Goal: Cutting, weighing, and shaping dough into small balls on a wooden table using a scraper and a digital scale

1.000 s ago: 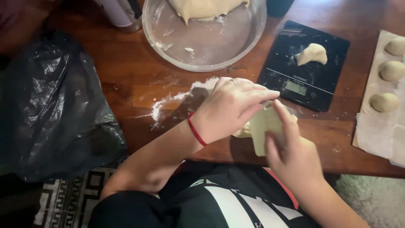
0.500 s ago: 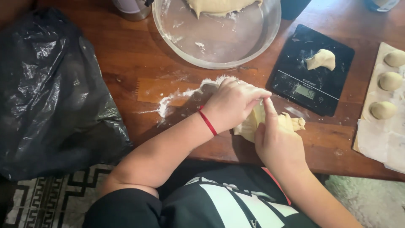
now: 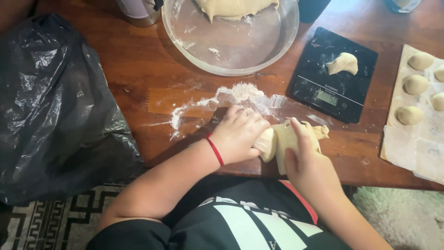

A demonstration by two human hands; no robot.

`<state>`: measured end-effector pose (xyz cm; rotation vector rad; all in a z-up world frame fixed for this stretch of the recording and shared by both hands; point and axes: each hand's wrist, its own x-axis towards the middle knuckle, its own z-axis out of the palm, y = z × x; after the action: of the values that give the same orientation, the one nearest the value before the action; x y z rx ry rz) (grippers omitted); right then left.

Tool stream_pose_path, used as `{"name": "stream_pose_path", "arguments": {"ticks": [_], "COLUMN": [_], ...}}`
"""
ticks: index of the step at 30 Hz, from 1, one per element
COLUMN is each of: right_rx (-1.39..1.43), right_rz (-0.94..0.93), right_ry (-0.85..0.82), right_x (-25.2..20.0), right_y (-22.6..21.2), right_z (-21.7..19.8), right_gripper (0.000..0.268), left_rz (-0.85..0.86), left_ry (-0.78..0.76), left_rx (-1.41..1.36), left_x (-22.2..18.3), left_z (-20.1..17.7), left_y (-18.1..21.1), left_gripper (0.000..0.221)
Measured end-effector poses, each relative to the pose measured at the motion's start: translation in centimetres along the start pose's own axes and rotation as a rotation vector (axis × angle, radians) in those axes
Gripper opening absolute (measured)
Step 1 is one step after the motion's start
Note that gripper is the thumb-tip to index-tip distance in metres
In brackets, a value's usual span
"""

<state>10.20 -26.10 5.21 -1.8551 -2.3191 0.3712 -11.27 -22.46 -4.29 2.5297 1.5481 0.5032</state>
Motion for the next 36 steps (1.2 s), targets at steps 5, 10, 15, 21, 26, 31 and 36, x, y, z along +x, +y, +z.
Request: {"name": "stream_pose_path", "arguments": {"ticks": [5,10,15,21,26,31,36], "right_rx": [0.193,0.181,0.138,-0.079,-0.26,-0.185,-0.272], "right_rz": [0.172,-0.068,-0.408,-0.718,-0.72,-0.655,-0.619], "right_ry": [-0.2,0.007,0.033,0.201,0.318,0.255,0.301], "right_x": [-0.7,-1.0,1.2,4.0,4.7,4.7,3.1], "right_y": [0.8,2.4,0.2,-0.5,-0.5,-0.1,-1.4], "right_z": [-3.1,-2.4,-1.4,1.0,3.1,3.9,1.4], "right_gripper": [0.083,0.081,0.072,0.066,0.07,0.065,0.076], "left_rz": [0.14,0.117,0.096,0.105,-0.059,-0.309,-0.18], "left_ry": [-0.065,0.023,0.198,0.227,0.142,0.182,0.143], "left_rx": [-0.166,-0.125,-0.18,-0.213,-0.237,-0.029,-0.027], "left_x": [-0.1,-0.8,-1.5,-1.9,-2.7,-3.3,-4.8], "left_z": [-3.9,-6.2,-10.2,-8.9,-8.2,-5.9,-2.4], "left_y": [-0.9,-1.4,0.1,-0.8,0.0,1.9,0.6], "left_gripper": [0.056,0.084,0.073,0.071,0.068,0.064,0.066]}}
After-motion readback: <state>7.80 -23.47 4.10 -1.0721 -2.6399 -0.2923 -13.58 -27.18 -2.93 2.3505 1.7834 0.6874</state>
